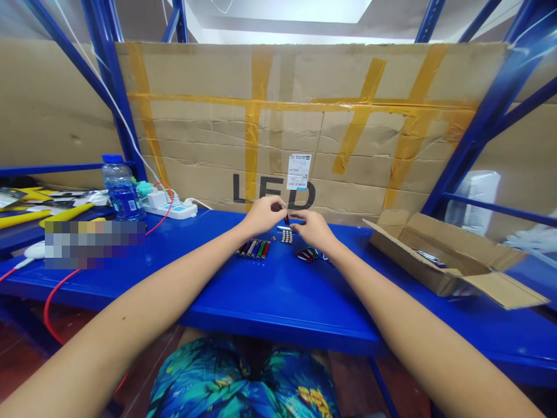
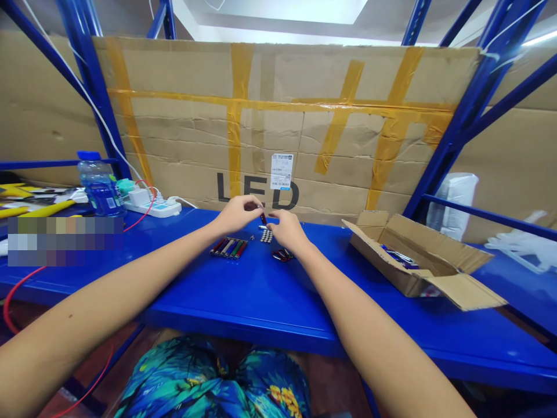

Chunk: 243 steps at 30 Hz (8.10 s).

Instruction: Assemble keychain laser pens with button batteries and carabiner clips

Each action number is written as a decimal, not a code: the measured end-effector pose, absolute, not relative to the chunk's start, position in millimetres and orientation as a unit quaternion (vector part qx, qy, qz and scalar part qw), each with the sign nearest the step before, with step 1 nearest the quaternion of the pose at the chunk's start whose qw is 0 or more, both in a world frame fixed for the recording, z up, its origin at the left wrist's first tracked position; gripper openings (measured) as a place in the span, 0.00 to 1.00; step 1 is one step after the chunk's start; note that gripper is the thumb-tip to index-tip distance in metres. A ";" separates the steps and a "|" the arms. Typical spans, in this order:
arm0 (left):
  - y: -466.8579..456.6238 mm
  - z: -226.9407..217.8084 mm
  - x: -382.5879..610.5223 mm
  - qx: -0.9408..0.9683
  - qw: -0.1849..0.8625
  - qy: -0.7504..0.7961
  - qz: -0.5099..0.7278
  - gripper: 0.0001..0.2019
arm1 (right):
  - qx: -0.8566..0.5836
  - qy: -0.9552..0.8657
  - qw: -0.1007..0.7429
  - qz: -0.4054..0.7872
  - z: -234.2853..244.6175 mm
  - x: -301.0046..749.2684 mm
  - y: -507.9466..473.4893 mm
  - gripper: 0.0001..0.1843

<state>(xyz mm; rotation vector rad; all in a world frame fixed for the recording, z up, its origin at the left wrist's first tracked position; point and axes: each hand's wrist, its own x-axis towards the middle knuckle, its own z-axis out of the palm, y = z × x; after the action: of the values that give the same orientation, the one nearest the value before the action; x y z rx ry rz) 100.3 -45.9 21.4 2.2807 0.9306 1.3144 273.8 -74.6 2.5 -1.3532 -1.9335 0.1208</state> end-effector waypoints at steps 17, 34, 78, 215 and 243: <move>-35.5 24.7 95.8 0.669 0.376 0.333 0.548 0.08 | -0.438 -0.872 0.217 -0.036 -2.8 249.4 -70.1 0.09; -46.1 3.7 107.7 0.854 0.125 0.274 0.425 0.10 | -0.435 -0.721 0.511 0.172 18.3 288.5 -75.7 0.10; -51.8 8.8 100.8 0.890 -0.080 0.246 0.376 0.06 | -0.425 -0.802 0.412 0.074 18.0 290.3 -82.9 0.11; -61.2 18.0 101.3 0.865 0.026 0.313 0.391 0.06 | -0.371 -0.612 0.476 0.512 25.6 282.4 -93.6 0.13; -63.5 8.5 109.4 0.847 0.155 0.312 0.402 0.05 | -0.478 -0.808 0.309 -0.151 18.4 281.1 -92.5 0.08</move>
<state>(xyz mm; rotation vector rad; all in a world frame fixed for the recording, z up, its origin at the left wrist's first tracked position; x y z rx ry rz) 109.4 -63.5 8.5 2.4262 0.8946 1.1523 281.1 -92.5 18.4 -1.2626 -2.1361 -0.4003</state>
